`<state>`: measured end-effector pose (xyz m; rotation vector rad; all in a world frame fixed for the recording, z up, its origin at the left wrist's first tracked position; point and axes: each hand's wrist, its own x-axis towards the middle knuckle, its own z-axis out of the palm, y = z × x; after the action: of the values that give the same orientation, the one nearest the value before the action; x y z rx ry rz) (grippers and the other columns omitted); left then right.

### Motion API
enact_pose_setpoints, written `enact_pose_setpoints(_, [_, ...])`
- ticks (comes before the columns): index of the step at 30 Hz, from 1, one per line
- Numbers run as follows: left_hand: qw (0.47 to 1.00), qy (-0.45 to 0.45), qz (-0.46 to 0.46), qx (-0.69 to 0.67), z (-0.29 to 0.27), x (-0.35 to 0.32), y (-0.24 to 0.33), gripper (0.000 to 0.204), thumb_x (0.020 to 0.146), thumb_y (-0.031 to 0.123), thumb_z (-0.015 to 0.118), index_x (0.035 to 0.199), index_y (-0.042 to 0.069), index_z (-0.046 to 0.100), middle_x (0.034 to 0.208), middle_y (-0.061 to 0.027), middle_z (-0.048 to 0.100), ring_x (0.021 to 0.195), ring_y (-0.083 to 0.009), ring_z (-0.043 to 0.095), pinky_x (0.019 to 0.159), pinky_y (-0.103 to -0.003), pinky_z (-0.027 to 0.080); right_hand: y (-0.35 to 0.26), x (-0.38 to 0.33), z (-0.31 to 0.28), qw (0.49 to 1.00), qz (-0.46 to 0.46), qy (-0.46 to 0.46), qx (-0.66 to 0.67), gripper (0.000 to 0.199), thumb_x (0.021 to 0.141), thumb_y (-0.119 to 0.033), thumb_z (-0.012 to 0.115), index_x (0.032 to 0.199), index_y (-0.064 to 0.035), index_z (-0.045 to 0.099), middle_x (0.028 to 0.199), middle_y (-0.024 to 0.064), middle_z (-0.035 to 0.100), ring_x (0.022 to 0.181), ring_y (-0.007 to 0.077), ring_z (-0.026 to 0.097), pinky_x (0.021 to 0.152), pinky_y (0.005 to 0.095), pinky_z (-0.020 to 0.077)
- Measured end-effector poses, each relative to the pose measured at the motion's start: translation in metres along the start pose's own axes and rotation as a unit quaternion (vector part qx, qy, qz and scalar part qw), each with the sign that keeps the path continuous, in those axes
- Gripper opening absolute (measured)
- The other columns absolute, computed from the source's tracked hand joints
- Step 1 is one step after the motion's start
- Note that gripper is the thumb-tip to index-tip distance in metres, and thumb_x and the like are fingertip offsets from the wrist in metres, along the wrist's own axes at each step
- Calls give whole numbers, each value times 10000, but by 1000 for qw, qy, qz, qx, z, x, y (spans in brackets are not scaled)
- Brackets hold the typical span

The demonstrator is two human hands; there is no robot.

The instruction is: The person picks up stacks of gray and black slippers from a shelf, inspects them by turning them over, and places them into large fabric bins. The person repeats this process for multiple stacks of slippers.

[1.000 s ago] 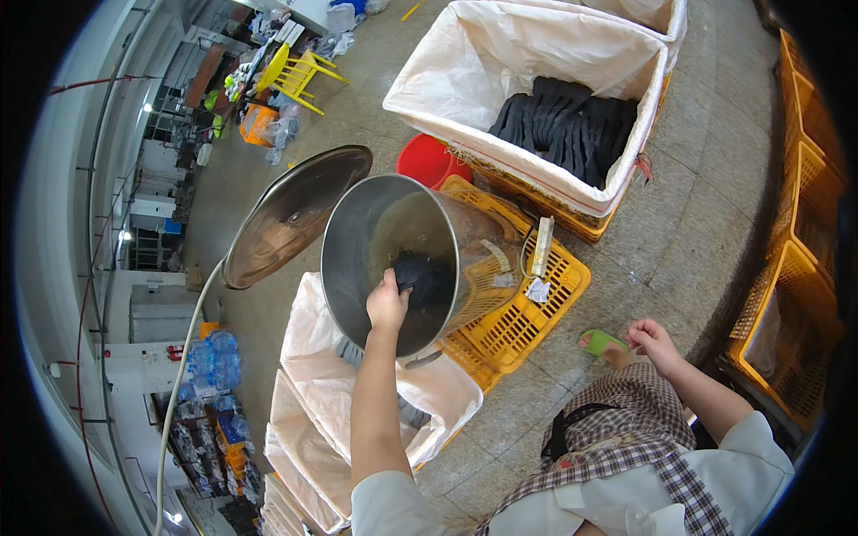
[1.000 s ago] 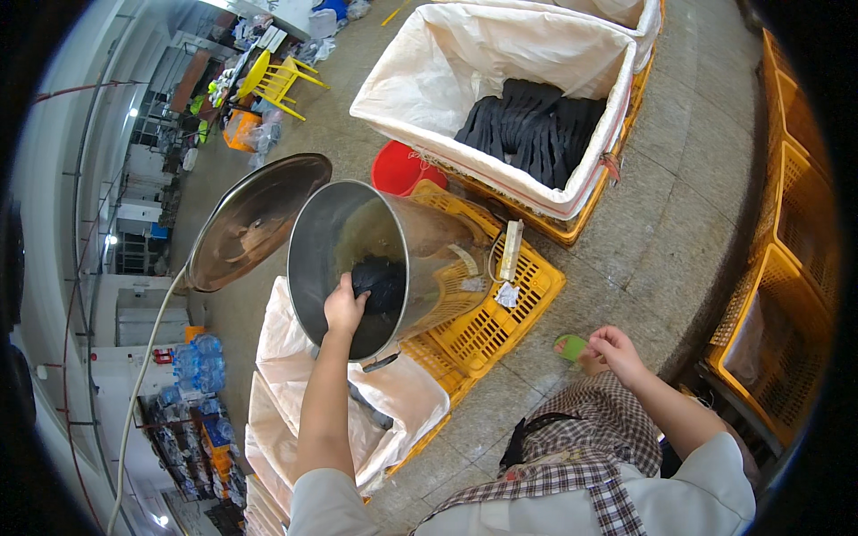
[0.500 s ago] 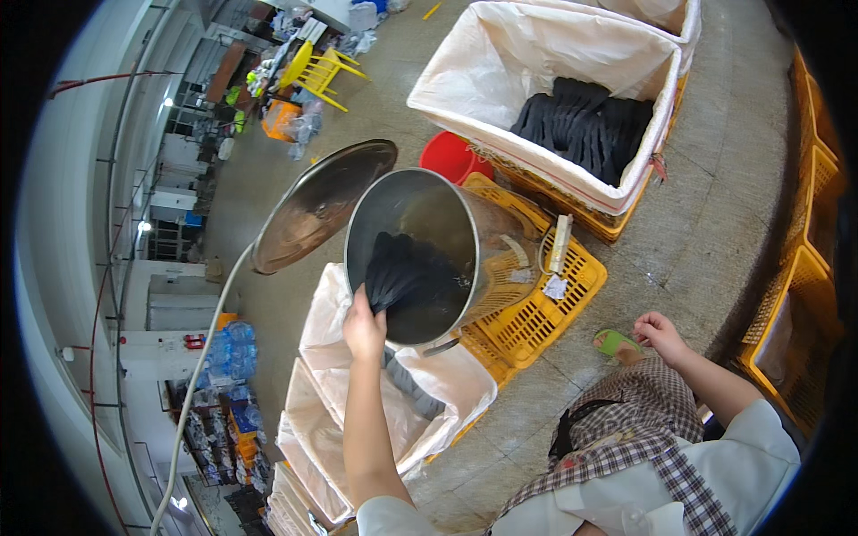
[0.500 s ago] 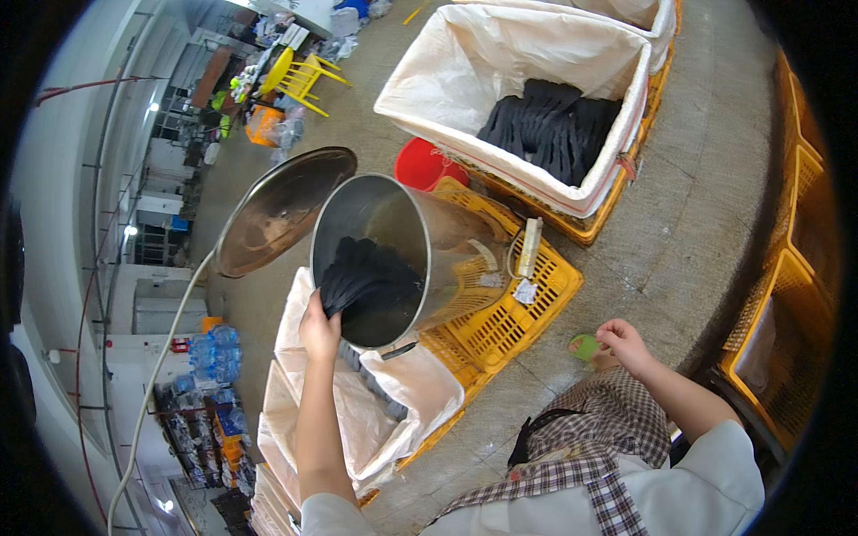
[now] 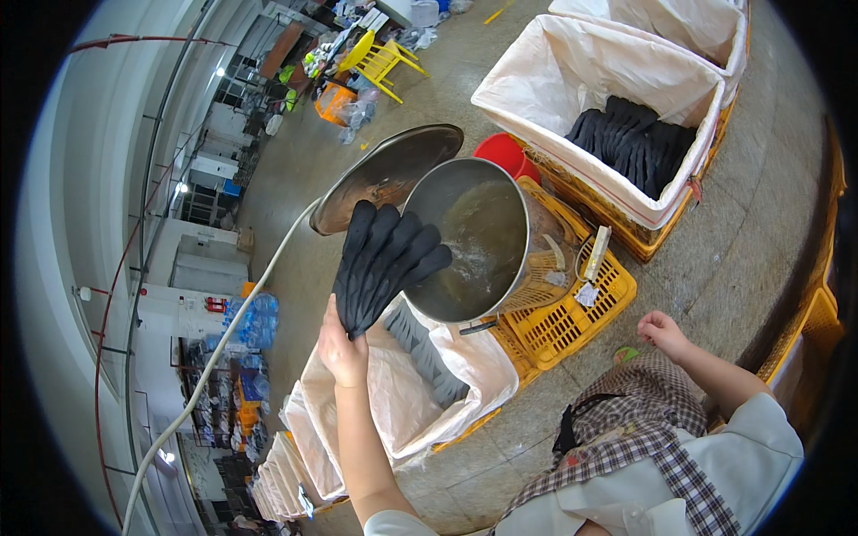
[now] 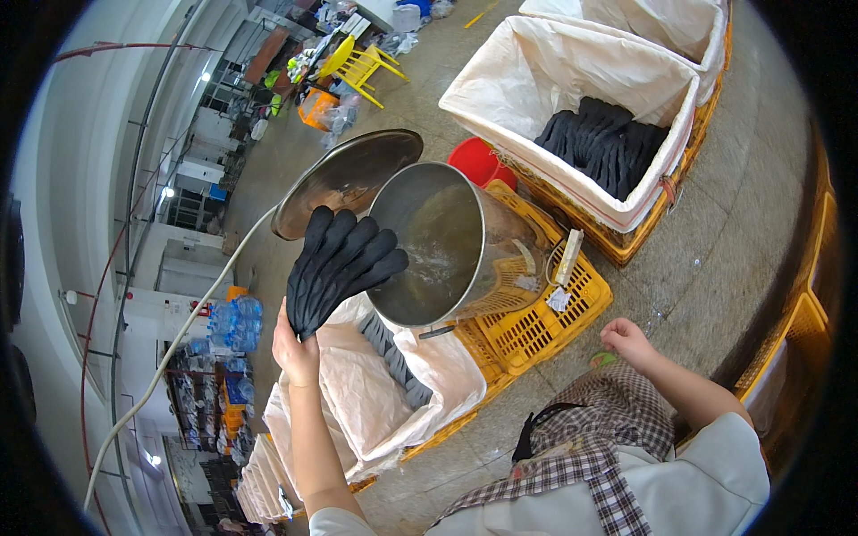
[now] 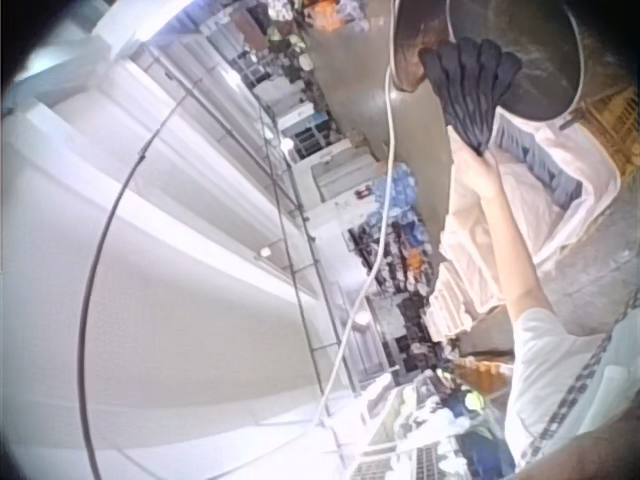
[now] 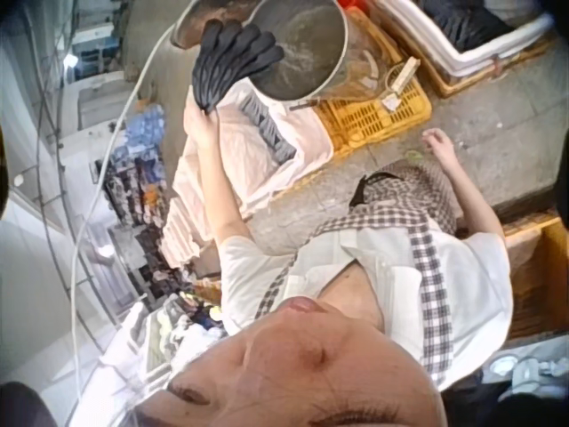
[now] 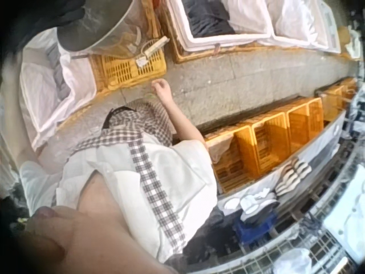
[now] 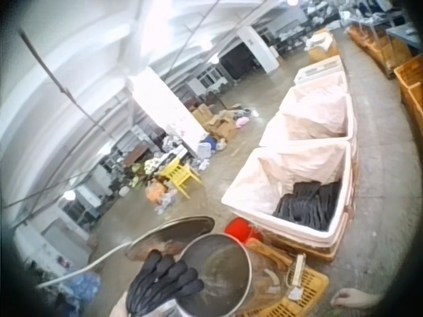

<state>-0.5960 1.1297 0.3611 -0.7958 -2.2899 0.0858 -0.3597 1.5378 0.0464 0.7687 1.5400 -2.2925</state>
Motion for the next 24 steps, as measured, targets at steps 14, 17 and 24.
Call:
enact_pose_setpoints(14, [900,41,-426,-85,17,-95,-26,497,749,215,727,1115,-31,498,940,-260,605,868,-410,597,748,-437,472,1,-13,17,992,37,-54,-110,130,872,-219,590,908,-100,552,773,-22,583,703,85,547,609,233,406])
enact_pose_setpoints(17, [796,214,-544,-158,-7,-154,-26,458,761,202,732,1076,-55,522,929,-161,622,838,-237,585,809,-341,456,-4,-10,40,982,43,-95,-159,136,878,-235,594,912,-109,557,800,-23,598,709,85,556,616,242,413])
enact_pose_setpoints(24, [235,588,-669,-390,-106,-361,47,537,787,93,712,1197,-14,382,1083,-179,574,874,-273,634,647,-379,560,-8,14,129,908,89,-286,-292,105,912,-193,554,941,-92,556,848,13,605,733,101,562,607,241,425])
